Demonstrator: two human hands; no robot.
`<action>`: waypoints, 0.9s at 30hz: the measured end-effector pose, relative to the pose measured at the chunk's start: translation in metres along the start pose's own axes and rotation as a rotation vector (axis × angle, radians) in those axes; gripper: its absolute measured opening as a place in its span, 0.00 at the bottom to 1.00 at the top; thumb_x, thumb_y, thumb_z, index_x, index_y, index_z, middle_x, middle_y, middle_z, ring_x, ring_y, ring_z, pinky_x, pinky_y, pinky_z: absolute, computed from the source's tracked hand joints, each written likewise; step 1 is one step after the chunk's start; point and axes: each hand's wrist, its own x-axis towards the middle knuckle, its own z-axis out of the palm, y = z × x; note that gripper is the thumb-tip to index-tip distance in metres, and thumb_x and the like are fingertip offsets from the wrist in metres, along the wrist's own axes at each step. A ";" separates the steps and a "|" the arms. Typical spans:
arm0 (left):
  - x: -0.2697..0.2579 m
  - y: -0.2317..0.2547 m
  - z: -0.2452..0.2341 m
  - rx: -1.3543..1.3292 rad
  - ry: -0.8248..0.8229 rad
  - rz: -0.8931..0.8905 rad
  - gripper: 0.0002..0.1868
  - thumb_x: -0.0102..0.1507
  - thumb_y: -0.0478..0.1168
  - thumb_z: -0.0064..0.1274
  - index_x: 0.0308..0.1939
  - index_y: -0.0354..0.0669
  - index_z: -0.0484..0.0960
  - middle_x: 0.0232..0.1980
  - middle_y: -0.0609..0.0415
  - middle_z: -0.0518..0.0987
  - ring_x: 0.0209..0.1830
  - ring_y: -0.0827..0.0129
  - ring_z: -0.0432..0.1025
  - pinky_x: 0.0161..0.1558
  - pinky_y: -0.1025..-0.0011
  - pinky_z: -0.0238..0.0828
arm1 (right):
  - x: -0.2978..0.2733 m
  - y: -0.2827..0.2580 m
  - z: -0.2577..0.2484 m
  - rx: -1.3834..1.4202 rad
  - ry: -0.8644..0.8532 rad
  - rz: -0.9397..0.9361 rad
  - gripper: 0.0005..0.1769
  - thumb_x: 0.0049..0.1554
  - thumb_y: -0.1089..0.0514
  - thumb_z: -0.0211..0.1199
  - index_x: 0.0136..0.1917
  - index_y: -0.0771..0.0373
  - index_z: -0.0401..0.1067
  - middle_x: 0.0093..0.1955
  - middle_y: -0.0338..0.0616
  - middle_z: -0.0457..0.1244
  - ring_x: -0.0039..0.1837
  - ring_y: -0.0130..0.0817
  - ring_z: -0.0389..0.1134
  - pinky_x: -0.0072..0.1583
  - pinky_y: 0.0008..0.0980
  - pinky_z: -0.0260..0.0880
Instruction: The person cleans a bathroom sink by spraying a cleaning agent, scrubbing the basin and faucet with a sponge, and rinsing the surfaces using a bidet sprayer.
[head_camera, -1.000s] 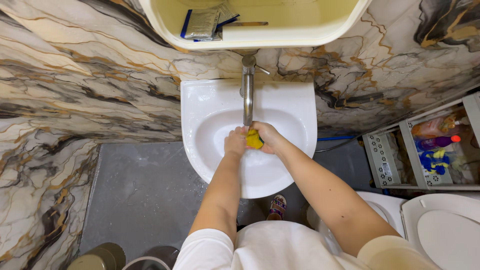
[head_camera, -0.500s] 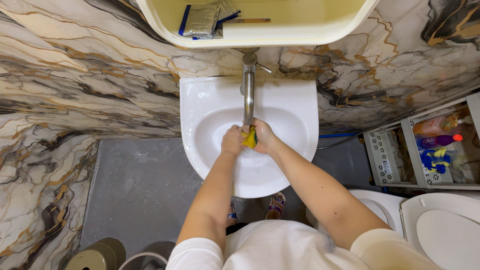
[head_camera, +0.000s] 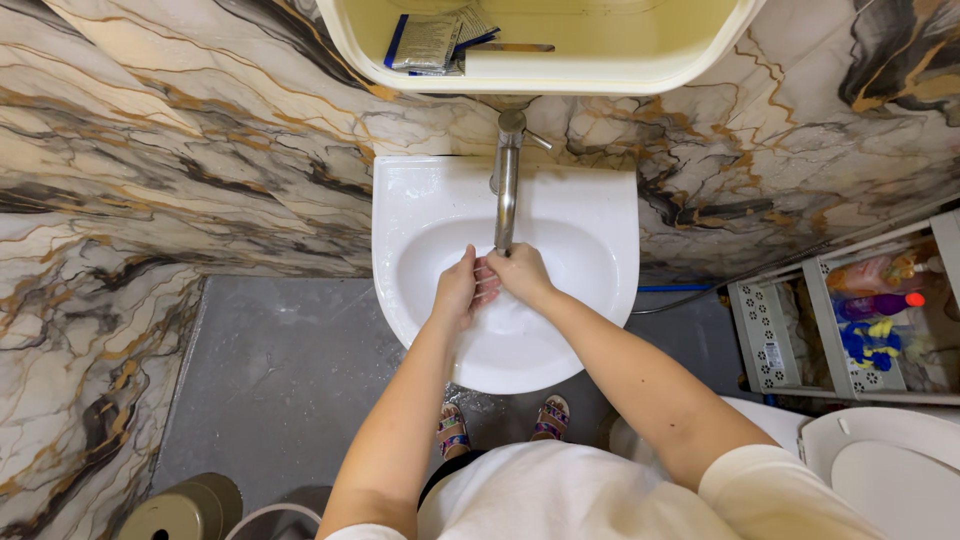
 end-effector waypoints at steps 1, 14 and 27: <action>-0.004 -0.001 -0.001 -0.062 -0.048 -0.021 0.26 0.71 0.59 0.42 0.46 0.37 0.80 0.34 0.57 0.74 0.25 0.73 0.70 0.34 0.70 0.78 | -0.003 -0.004 -0.001 -0.169 -0.004 -0.102 0.14 0.59 0.52 0.66 0.49 0.66 0.77 0.43 0.49 0.69 0.42 0.39 0.72 0.46 0.39 0.72; -0.022 0.004 0.007 0.023 -0.195 0.063 0.18 0.65 0.35 0.53 0.59 0.35 0.72 0.43 0.51 0.80 0.32 0.69 0.78 0.33 0.75 0.78 | -0.046 -0.022 -0.051 -0.349 -0.056 -0.367 0.64 0.42 0.55 0.77 0.81 0.62 0.40 0.73 0.61 0.53 0.73 0.60 0.53 0.72 0.49 0.54; -0.042 -0.003 0.002 -0.097 -0.022 -0.017 0.26 0.69 0.59 0.42 0.51 0.41 0.80 0.50 0.53 0.76 0.47 0.68 0.70 0.46 0.60 0.74 | -0.003 -0.013 -0.012 0.703 -0.252 0.246 0.26 0.56 0.65 0.59 0.68 0.67 0.70 0.54 0.46 0.64 0.52 0.35 0.69 0.51 0.33 0.73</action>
